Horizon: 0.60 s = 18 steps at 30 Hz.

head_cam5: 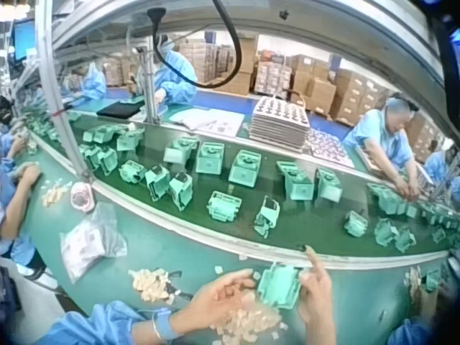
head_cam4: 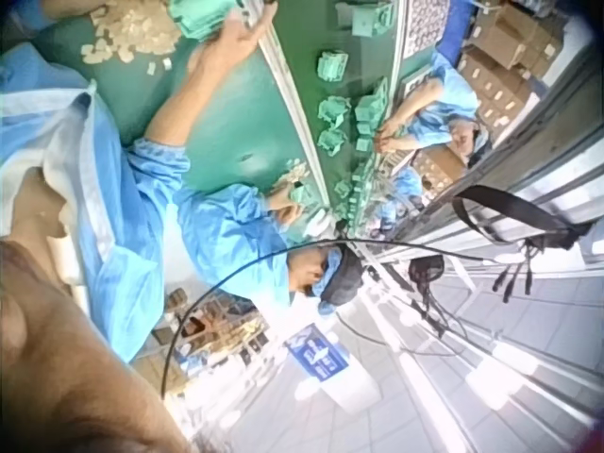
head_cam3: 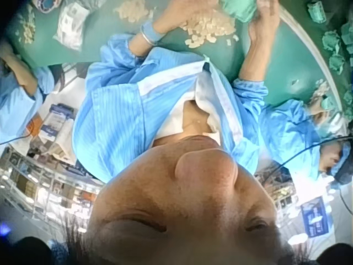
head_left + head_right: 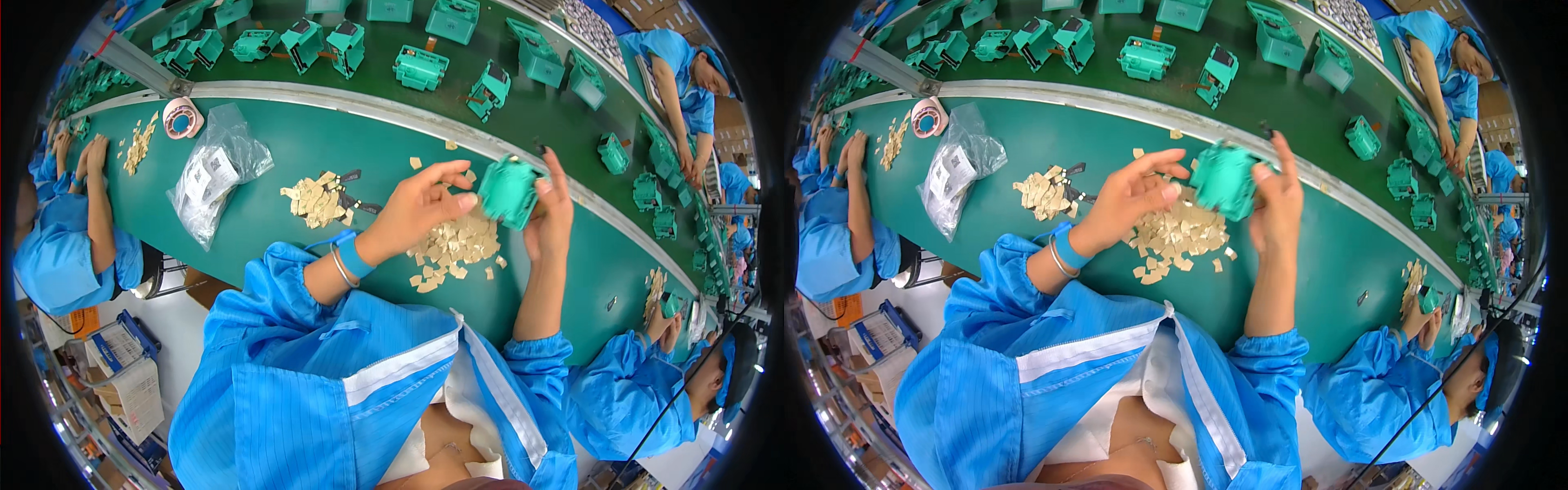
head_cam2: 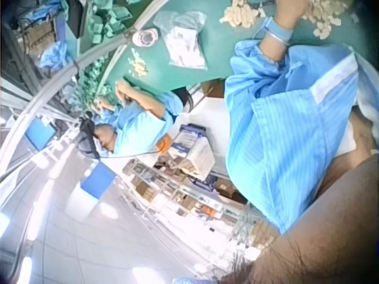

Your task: The person assembles electronic components into a green plastic housing by hand, taking the components from a cardboard box and fitting them into the housing.

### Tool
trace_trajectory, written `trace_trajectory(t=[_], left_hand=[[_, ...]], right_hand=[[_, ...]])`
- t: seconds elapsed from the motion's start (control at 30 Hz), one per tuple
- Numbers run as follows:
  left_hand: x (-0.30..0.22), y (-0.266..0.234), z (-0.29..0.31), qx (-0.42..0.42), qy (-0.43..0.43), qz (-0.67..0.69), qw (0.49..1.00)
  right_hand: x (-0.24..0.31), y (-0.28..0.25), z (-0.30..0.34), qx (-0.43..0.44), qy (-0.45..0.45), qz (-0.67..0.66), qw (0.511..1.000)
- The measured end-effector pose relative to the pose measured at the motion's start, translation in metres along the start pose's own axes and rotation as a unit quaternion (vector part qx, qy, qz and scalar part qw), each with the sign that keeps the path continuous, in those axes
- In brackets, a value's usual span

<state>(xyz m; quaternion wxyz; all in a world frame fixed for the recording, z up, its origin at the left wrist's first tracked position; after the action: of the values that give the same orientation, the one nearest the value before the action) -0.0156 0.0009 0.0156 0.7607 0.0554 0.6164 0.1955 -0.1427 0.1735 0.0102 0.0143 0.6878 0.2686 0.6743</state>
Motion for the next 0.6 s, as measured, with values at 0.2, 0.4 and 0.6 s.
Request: trace_trajectory(t=[0.2, 0.4, 0.6], left_hand=[[0.009, -0.011, -0.007, 0.145, -0.187, 0.125, 0.964], [-0.001, -0.003, -0.003, 0.071, -0.091, 0.222, 0.968], [0.003, 0.002, -0.002, 0.036, -0.068, 0.186, 0.98]], right_hand=[[0.001, 0.033, 0.031, -0.028, -0.14, 0.103, 0.984], [0.013, 0.018, 0.045, -0.091, -0.253, 0.06, 0.961], [0.009, 0.047, 0.056, -0.034, -0.089, 0.016, 0.995]])
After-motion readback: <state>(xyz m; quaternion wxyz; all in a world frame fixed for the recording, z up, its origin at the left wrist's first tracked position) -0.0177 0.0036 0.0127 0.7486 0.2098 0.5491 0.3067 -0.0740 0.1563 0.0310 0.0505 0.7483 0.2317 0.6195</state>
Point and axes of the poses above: each hand's wrist, its own z-axis away from the middle knuckle, its own y-axis out of the palm, x = y × z, the point moved 2 cm from there along -z, towards the middle knuckle, and after that the axes turned 14 degrees about -y, right-handed, at the moved point
